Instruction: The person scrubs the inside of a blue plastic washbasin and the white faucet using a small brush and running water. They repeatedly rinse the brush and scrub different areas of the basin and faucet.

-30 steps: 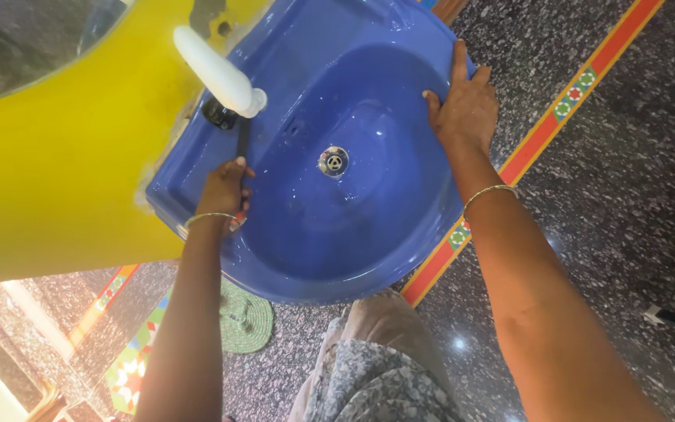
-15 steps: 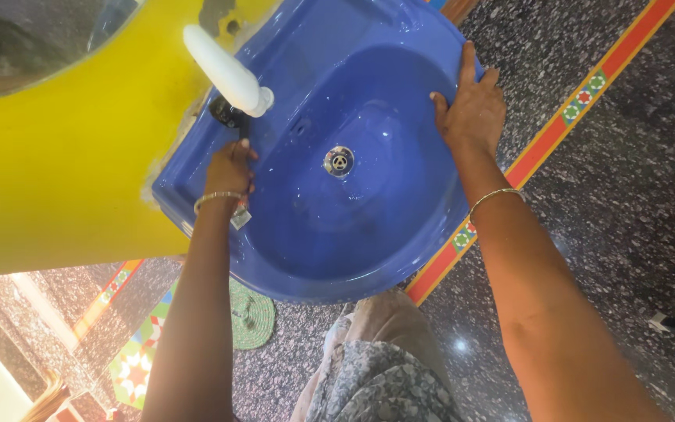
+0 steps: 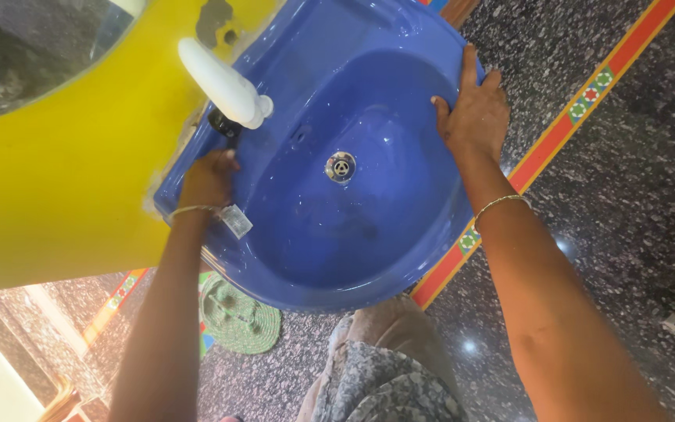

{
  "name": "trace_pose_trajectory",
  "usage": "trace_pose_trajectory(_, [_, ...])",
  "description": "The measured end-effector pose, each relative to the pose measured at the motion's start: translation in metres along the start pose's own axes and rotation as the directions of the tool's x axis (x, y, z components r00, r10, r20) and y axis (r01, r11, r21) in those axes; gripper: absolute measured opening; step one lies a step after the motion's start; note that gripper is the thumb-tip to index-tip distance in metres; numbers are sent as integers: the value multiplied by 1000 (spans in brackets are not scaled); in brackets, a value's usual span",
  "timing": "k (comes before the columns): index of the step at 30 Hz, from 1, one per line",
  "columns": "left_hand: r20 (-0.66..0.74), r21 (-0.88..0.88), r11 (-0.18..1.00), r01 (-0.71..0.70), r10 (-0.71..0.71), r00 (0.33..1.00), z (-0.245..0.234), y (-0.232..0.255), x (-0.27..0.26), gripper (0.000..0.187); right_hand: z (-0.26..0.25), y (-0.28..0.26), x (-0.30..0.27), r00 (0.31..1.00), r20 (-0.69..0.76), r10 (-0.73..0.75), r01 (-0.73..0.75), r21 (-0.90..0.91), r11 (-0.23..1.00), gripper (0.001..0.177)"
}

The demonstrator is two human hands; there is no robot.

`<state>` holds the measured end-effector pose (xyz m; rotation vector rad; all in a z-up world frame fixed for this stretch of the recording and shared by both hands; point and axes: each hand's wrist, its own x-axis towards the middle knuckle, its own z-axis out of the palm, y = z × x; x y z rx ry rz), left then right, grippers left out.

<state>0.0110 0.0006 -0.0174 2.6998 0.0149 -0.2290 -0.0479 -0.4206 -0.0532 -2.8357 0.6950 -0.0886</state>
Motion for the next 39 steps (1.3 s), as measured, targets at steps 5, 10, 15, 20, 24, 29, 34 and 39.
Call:
trace_pose_trajectory(5, [-17, 268, 963, 15, -11, 1000, -17, -13, -9, 37, 0, 0, 0, 999, 39, 27, -28, 26, 999, 91])
trace_pose_trajectory(10, [-121, 471, 872, -133, 213, 969, 0, 0, 17, 32, 2, 1, 3, 1000, 11, 15, -15, 22, 1000, 93])
trace_pose_trajectory(15, [-147, 455, 886, -91, 176, 973, -5, -1, -6, 32, 5, 2, 4, 1000, -22, 12, -12, 13, 1000, 94])
trace_pose_trajectory(20, [-192, 497, 859, -118, 242, 951, 14, 7, 20, 34, 0, 0, 5, 995, 90, 45, -48, 32, 998, 93])
trace_pose_trajectory(24, [-167, 568, 816, -108, 242, 956, 7, 1, 3, 35, -1, 1, 5, 997, 68, 33, -34, 17, 999, 94])
trace_pose_trajectory(29, [-195, 596, 803, -11, 157, 968, -1, -5, -16, 35, 1, 1, 8, 997, 62, 43, -45, 21, 999, 93])
trace_pose_trajectory(34, [-232, 559, 825, -77, 245, 941, 21, 13, 7, 28, 6, 3, 5, 1000, 8, 6, -6, 29, 1000, 94])
trace_pose_trajectory(39, [-180, 493, 869, 49, 47, 983, -1, 18, -33, 32, 5, 1, 6, 998, 52, 26, -26, 2, 1000, 94])
